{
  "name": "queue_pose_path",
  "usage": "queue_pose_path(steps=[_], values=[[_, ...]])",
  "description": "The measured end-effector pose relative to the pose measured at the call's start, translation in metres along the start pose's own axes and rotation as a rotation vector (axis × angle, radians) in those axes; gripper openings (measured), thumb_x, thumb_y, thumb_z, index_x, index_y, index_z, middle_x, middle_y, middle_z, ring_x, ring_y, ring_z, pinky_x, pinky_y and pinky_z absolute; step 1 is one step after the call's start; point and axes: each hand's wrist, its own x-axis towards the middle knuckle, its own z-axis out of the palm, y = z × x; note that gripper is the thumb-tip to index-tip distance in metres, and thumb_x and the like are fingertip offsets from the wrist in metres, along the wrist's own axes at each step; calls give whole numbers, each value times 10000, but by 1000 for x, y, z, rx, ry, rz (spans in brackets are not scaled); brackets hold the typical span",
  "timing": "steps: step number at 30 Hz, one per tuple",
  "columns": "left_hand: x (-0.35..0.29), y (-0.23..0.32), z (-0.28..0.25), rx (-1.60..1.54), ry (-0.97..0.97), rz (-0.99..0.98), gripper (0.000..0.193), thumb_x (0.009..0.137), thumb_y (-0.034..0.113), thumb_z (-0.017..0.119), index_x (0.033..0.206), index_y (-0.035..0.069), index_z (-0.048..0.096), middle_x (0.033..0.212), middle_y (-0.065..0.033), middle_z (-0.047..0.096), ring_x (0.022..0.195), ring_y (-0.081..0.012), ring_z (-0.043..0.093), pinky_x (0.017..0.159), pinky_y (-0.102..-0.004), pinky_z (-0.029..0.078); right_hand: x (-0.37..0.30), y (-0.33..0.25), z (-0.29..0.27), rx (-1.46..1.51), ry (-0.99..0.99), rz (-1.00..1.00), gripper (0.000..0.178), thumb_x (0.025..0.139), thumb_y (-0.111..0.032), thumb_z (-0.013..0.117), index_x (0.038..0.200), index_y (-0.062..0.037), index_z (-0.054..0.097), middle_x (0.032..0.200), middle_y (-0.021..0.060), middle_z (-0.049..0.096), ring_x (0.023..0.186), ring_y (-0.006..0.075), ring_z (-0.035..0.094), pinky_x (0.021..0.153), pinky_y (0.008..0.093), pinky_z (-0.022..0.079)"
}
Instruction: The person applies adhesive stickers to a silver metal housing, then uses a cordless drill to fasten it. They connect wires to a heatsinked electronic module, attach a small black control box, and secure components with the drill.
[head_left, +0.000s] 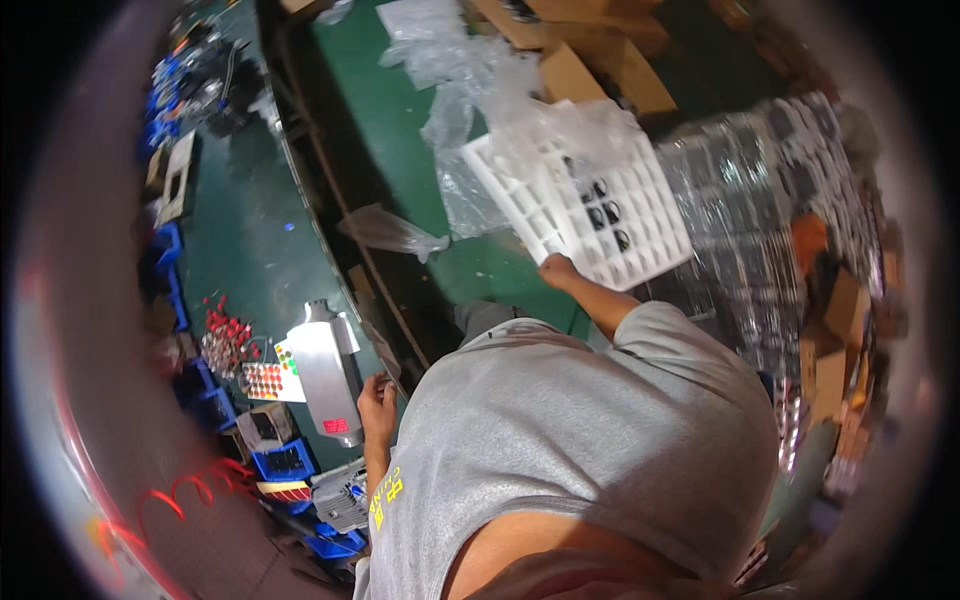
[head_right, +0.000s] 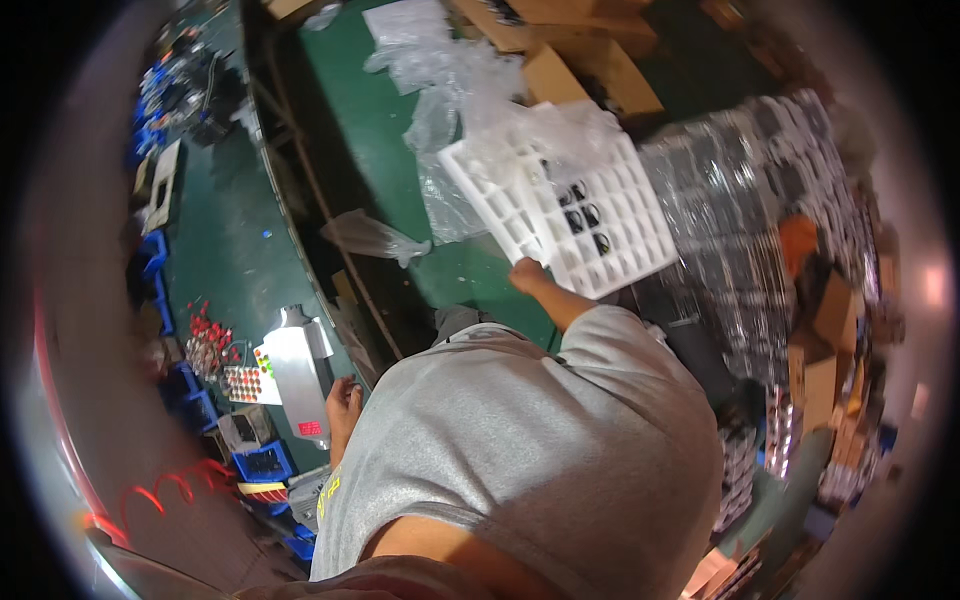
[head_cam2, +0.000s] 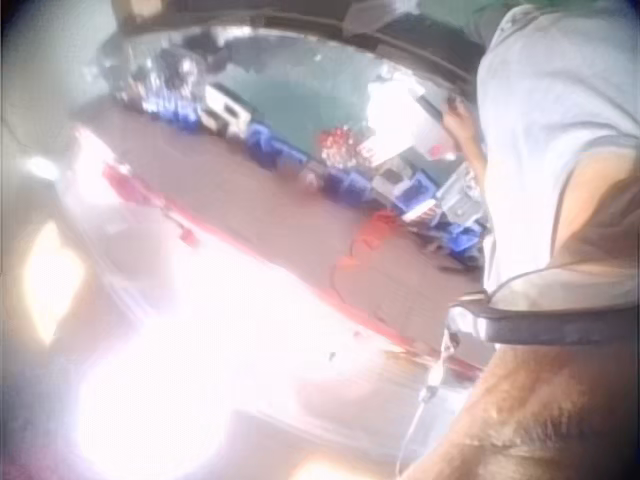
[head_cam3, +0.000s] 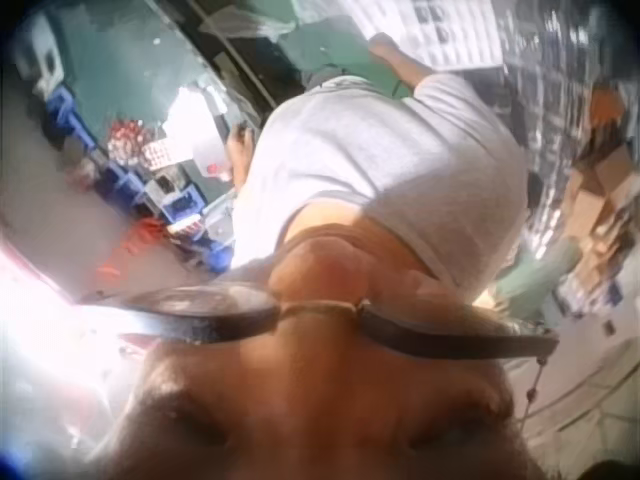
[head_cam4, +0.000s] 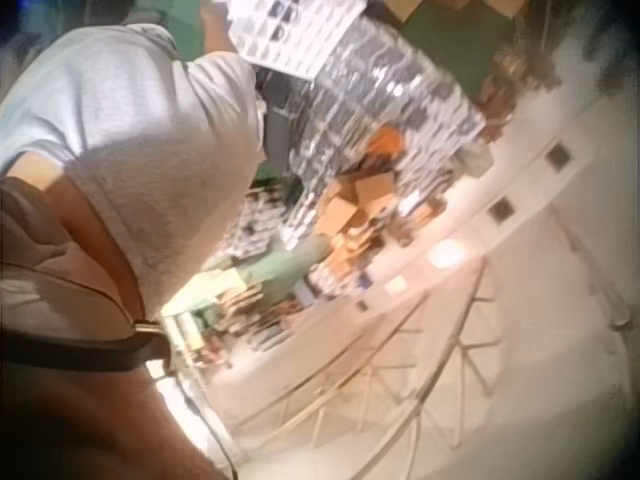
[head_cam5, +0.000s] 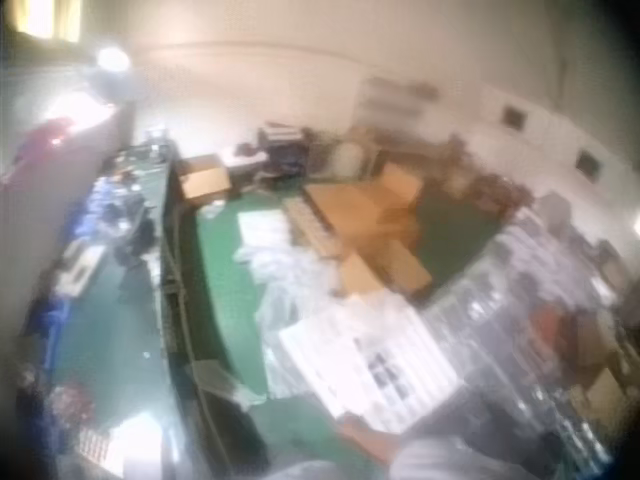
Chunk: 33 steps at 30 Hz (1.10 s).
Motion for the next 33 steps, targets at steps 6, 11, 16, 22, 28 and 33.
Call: queue_pose_path(steps=[6, 11, 16, 22, 28, 33], values=[[23, 14, 43, 117, -176, 153, 274, 964, 95, 665, 1215, -14, 645, 908, -120, 711, 821, -185, 678, 759, -322, 547, -156, 160, 37, -151, -155, 17, 268, 793, -267, 644, 902, -66, 784, 953, 219, 729, 904, 416, 700, 832, 463, 568], [12, 28, 81, 216, -325, 235, 279, 949, 107, 684, 1208, 6, 658, 945, -134, 732, 829, -210, 701, 770, -330, 559, -197, 196, 64, -24, -63, 58, 253, 780, -258, 649, 863, -51, 769, 936, 219, 722, 899, 427, 689, 834, 475, 563], [9, 66, 96, 383, -422, 249, 292, 935, 116, 670, 1199, -10, 659, 983, -173, 748, 864, -236, 724, 787, -344, 564, -186, 189, 55, 252, 105, 42, 221, 798, -239, 651, 815, -37, 738, 910, 227, 708, 887, 433, 684, 799, 509, 550], [9, 60, 114, 427, -389, -17, 288, 908, 154, 683, 1153, 4, 676, 924, -157, 744, 859, -227, 726, 767, -345, 557, -92, 218, 24, 305, 360, 164, 241, 819, -202, 648, 987, -48, 725, 1032, 217, 707, 992, 423, 666, 885, 520, 534], [-8, 10, 132, 238, -337, -466, 259, 902, 161, 701, 1116, 14, 700, 858, -88, 722, 815, -154, 685, 754, -319, 551, 16, 245, -42, 266, 338, 361, 434, 857, -159, 617, 1284, -80, 600, 1324, 178, 596, 1241, 424, 532, 1012, 543, 491], [-24, 102, 211, 267, -356, -404, 270, 934, 119, 696, 1175, 4, 663, 900, -74, 712, 778, -135, 657, 720, -297, 553, 94, 268, -67, 169, 293, 377, 463, 836, -142, 641, 1293, -78, 603, 1309, 171, 615, 1229, 422, 543, 998, 567, 489]])
